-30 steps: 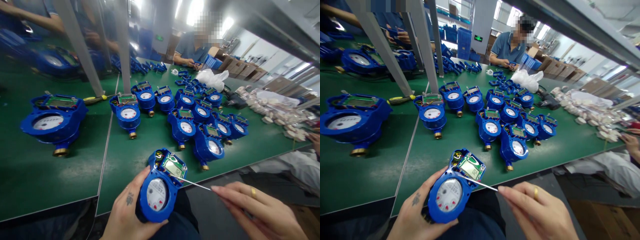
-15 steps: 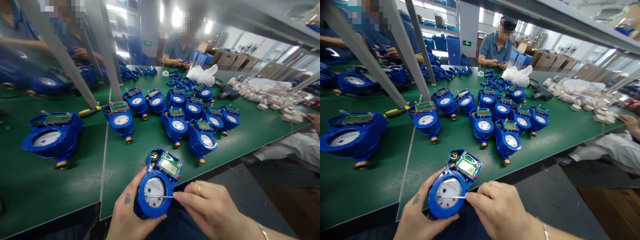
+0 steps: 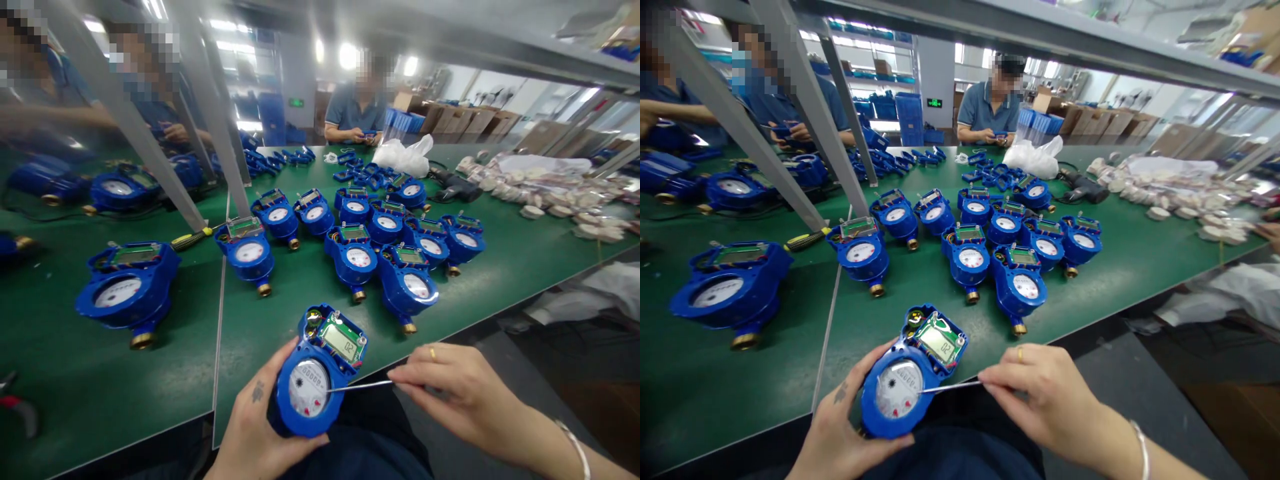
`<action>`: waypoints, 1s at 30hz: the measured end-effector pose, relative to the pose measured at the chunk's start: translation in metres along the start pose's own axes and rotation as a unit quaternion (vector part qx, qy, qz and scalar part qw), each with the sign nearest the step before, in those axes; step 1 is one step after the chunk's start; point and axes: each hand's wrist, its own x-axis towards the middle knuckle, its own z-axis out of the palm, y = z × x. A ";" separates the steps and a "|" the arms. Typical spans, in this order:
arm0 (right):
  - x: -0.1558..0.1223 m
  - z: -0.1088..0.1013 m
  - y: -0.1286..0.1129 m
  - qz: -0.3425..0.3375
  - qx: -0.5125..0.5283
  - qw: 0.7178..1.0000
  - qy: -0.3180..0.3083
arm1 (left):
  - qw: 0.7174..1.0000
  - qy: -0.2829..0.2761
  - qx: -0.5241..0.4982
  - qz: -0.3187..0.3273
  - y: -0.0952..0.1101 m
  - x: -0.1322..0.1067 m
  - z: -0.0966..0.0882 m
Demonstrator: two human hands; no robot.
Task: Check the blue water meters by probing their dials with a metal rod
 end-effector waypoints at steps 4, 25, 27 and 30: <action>0.013 0.006 -0.023 -0.076 -0.096 0.993 -0.003 | 1.000 -0.012 0.010 0.013 0.006 0.002 -0.001; -0.030 0.061 -0.044 0.045 -0.154 0.954 0.252 | 1.000 0.016 -0.026 -0.009 0.018 -0.002 0.010; -0.029 0.058 -0.042 0.033 -0.117 0.962 0.244 | 0.999 0.019 -0.024 -0.027 0.018 -0.003 0.009; -0.027 0.056 -0.040 0.009 0.029 0.978 0.209 | 0.995 0.026 -0.025 -0.088 0.016 -0.005 0.007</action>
